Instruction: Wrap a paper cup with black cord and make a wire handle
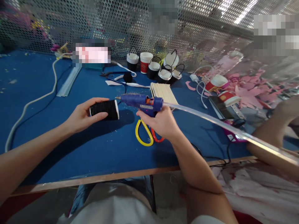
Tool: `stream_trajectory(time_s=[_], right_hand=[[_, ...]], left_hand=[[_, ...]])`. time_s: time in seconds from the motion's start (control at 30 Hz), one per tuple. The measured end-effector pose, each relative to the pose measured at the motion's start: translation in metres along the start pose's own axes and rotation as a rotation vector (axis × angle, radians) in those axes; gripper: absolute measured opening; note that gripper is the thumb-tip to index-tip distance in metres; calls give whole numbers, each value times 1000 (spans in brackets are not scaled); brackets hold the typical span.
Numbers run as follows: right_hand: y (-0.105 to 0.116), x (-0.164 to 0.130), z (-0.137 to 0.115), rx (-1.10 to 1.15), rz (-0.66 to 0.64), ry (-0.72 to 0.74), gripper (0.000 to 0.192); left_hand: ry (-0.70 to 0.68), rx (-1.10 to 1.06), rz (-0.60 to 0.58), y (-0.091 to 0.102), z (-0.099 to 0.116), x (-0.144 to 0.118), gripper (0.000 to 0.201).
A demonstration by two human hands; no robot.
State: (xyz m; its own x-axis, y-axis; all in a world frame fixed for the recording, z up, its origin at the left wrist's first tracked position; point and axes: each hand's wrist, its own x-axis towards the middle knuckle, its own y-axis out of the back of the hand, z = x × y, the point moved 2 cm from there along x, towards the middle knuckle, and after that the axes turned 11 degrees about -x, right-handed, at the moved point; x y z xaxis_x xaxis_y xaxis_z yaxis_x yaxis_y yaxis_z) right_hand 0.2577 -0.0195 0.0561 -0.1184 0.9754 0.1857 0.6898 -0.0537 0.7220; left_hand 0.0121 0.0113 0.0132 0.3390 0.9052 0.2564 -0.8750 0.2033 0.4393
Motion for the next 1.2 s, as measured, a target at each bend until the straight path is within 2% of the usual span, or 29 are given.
stream_trajectory(time_s=[0.1,0.27,0.47,0.7,0.83,1.03,1.2], right_hand=[[-1,-3,2,-122,42,43,14],[-4,-4,1,-141,-22,103,10],[-4,-5,2,-239,-22,65,15],[-3,-6,1,-297,50,116,15],[-2,-8,0,-288,-14,139,12],[-2,-10,4,-303,84,136,13],[0,-11,0,-395,77,233,10]], left_hand=[[33,10,14,2,-1,1,48],[68,-26,19,2,-3,3,47],[85,-25,18,1,-3,2,48],[38,9,22,1,-2,1,48],[22,30,35,1,-2,1,47],[-109,104,23,0,0,0,49],[-165,161,32,0,-2,0,49]])
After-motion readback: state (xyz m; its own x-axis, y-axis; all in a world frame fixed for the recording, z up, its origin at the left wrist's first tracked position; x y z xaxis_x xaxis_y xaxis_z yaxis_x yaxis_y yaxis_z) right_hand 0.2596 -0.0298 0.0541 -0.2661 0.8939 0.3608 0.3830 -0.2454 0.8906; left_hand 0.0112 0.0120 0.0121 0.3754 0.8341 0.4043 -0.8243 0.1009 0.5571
